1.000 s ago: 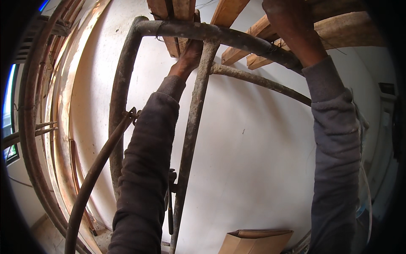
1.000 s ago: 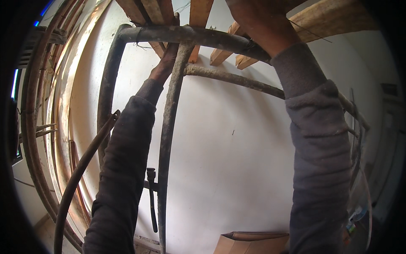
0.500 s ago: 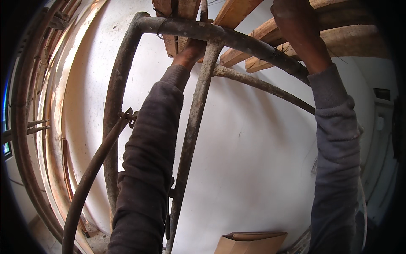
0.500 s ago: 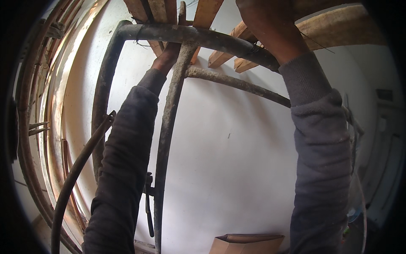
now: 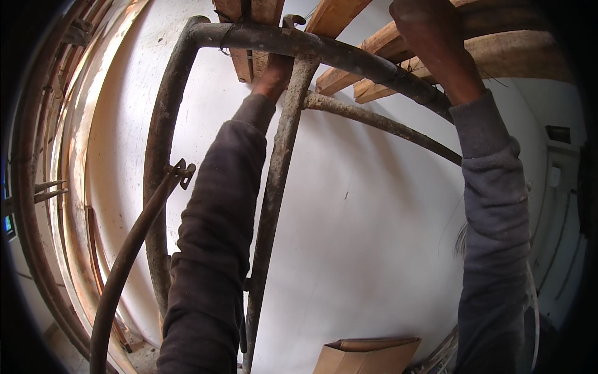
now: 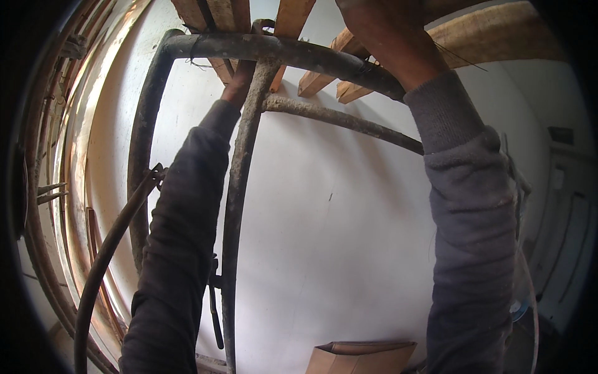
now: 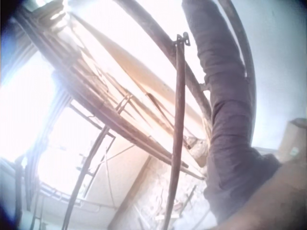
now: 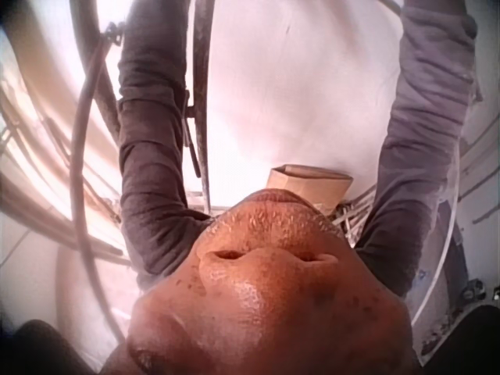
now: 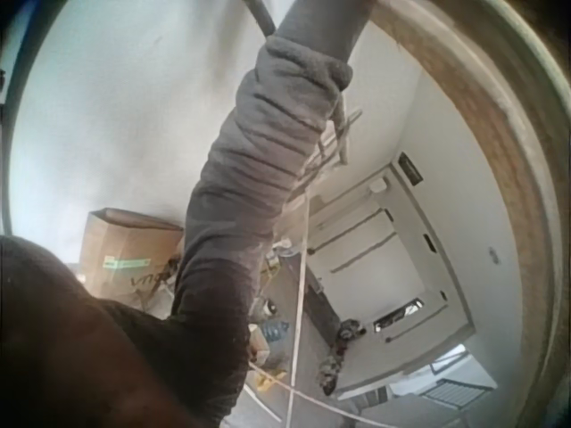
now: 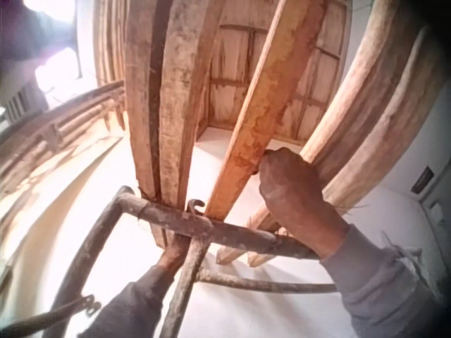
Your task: The person secures a wooden plank to a metal scaffolding frame by hand and with end cutting pliers using wire.
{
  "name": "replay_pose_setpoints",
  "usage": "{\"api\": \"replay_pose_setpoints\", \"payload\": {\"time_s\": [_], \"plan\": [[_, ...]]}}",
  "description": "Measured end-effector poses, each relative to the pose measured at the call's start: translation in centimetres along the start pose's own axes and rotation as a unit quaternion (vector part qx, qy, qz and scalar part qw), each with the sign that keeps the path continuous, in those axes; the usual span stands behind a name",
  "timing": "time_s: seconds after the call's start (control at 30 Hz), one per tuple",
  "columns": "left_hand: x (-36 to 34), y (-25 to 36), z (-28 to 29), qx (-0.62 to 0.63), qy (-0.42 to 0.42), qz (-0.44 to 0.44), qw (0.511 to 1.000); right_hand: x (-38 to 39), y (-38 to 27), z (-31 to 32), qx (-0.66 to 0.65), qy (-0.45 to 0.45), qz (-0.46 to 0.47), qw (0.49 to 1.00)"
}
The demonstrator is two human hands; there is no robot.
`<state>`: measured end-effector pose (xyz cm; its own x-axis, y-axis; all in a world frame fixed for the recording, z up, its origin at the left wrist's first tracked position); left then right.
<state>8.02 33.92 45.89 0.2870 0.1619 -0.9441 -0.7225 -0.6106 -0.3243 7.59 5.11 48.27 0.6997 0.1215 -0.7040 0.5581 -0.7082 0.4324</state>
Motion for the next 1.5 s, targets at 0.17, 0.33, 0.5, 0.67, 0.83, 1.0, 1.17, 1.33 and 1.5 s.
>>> {"api": "replay_pose_setpoints", "payload": {"time_s": [0.17,0.33,0.5,0.67,0.83,1.0,1.17,1.33,1.5], "plan": [[1.6,3.3,-1.0,-0.097,0.017,-0.129,0.987,0.2,-0.5,0.1,-0.051,-0.015,0.010,0.999],[2.2,2.8,-0.6,-0.213,0.028,-0.061,0.975,2.4,-2.4,-0.4,-0.048,-0.027,0.093,0.994],[2.8,2.2,0.2,-0.218,0.112,-0.024,0.969,2.9,-2.3,-1.7,-0.086,-0.072,0.000,0.994],[4.1,3.2,2.4,-0.352,0.197,0.106,0.909,3.1,-3.0,-2.7,-0.146,-0.071,0.028,0.986],[4.0,7.1,1.6,-0.537,0.097,0.033,0.838,3.8,-3.2,-4.6,-0.224,-0.058,0.019,0.973],[5.1,6.2,1.8,-0.202,0.096,0.205,0.953,4.0,-4.1,-5.0,-0.204,-0.115,0.011,0.972],[5.7,7.6,0.4,-0.101,0.030,0.239,0.965,5.5,-4.0,-1.4,-0.127,-0.123,0.080,0.981],[6.2,8.4,-0.4,-0.093,0.042,0.230,0.968,6.5,-2.5,0.4,-0.128,-0.149,0.005,0.980],[5.6,8.8,-0.2,-0.213,0.046,0.162,0.962,7.7,-3.1,-0.8,-0.180,-0.242,-0.073,0.951]]}}
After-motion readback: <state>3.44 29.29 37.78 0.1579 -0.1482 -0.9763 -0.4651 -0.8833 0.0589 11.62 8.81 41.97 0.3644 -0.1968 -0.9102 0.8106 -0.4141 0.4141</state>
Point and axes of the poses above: each hand's wrist, its own x-axis away from the middle knuckle, its own z-axis out of the back of the hand, y = z × x, the point moved 7 cm from there along -x, towards the middle knuckle, and after that the axes turned 3 degrees about x, right-handed, at the moved point
